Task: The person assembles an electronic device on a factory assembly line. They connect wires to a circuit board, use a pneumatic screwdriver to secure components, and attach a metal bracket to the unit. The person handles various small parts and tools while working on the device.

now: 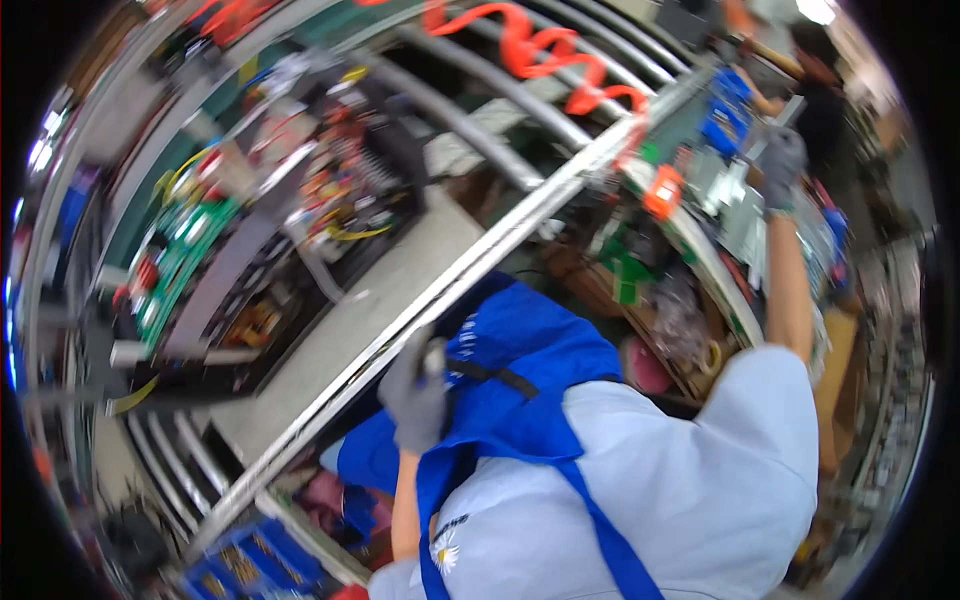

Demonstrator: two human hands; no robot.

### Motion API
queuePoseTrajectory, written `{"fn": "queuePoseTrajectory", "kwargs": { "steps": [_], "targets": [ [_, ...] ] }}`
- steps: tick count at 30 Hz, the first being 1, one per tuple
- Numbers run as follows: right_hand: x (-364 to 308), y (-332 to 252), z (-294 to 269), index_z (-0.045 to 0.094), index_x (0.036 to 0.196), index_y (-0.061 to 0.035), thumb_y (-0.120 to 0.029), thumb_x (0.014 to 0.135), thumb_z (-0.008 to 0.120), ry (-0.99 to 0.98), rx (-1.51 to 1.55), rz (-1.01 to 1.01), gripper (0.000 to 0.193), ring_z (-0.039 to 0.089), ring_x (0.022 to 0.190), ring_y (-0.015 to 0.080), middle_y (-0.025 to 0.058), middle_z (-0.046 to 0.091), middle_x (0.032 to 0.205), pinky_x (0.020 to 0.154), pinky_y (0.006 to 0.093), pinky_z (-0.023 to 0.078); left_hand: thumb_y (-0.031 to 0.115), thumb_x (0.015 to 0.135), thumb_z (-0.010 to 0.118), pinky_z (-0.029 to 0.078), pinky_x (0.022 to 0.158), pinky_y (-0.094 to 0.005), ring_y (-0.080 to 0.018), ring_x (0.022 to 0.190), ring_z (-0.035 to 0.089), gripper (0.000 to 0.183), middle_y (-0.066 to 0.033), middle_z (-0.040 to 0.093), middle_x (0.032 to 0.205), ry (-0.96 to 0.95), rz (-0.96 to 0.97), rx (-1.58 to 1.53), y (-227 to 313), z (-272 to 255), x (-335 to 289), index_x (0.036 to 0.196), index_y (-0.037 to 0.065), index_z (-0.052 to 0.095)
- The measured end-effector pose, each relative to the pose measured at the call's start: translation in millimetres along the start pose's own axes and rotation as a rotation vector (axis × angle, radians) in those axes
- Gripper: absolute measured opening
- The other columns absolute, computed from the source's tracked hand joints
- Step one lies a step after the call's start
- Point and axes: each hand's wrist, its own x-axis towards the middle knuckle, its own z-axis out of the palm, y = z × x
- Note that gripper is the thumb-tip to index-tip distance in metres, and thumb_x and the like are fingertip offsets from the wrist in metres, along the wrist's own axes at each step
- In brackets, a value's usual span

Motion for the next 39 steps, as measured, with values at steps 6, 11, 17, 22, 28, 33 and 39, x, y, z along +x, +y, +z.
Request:
{"fn": "queuePoseTrajectory", "kwargs": {
  "steps": [6,11,17,22,28,33,39],
  "targets": [
    [-123,-313,51,0.059,0.107,0.0019,-0.015,0.091,0.062,-0.654,0.76,-0.089,0.023,0.061,0.077,0.0073,0.0048,0.065,0.091,0.068,0.021,0.049,0.02,0.071,0.081,0.054,0.067,-0.0324,-0.025,0.083,0.07,0.064,-0.0147,0.069,0.093,0.039,0.411,0.127,100,-10,71,0.127,0.004,0.053],
    [-174,-440,77,0.057,0.109,0.0016,-0.013,0.086,0.067,-1.088,1.009,-0.45,0.029,0.06,0.077,0.0077,0.0027,0.062,0.088,0.069,0.025,0.05,0.013,0.065,0.078,0.047,0.053,-0.038,-0.0291,0.063,0.062,0.068,-0.0109,0.062,0.076,0.373,0.503,0.34,128,-42,99,0.125,-0.004,0.051],
    [-136,-529,201,0.063,0.108,-0.0006,-0.032,0.09,0.06,-1.158,0.963,-0.879,0.037,0.065,0.077,0.0178,0.0104,0.067,0.091,0.07,0.0291,0.052,0.024,0.098,0.05,0.047,0.049,-0.021,-0.0152,0.06,0.065,0.033,-0.0165,0.069,0.085,0.412,-0.052,-0.443,140,-83,92,0.103,-0.007,0.059],
    [-121,-542,312,0.066,0.106,-0.008,-0.032,0.078,0.062,-1.091,0.161,-1.36,0.037,0.065,0.084,0.0265,0.0101,0.069,0.094,0.073,0.038,0.05,0.025,0.099,0.046,0.052,0.05,-0.0225,-0.0162,0.067,0.066,0.037,-0.02,0.067,0.096,0.114,-0.18,-0.681,143,-71,89,0.114,-0.008,0.052],
    [-124,-541,333,0.066,0.11,-0.011,-0.03,0.077,0.061,-1.074,0.145,-1.2,0.039,0.066,0.092,0.0284,0.012,0.069,0.098,0.083,0.0387,0.05,0.029,0.098,0.046,0.05,0.051,-0.0218,-0.016,0.067,0.066,0.042,-0.0194,0.068,0.093,0.154,-0.15,-0.691,128,-54,122,0.114,-0.009,0.054],
    [-112,-526,349,0.067,0.108,-0.0115,-0.03,0.079,0.057,-0.861,0.113,-0.978,0.036,0.067,0.086,0.0276,0.0113,0.07,0.092,0.079,0.0385,0.052,0.034,0.099,0.046,0.049,0.051,-0.0211,-0.0116,0.064,0.063,0.044,-0.0156,0.068,0.093,0.2,-0.205,-0.662,109,-44,158,0.112,-0.007,0.056],
    [-102,-518,384,0.072,0.102,-0.0105,-0.035,0.074,0.065,-1.258,0.336,-0.788,0.037,0.067,0.082,0.0266,0.0112,0.071,0.09,0.077,0.0372,0.051,0.041,0.098,0.048,0.049,0.046,-0.0199,-0.0117,0.061,0.063,0.049,-0.0161,0.068,0.089,0.184,-0.224,-0.748,83,-40,190,0.11,-0.006,0.055]
  ]
}}
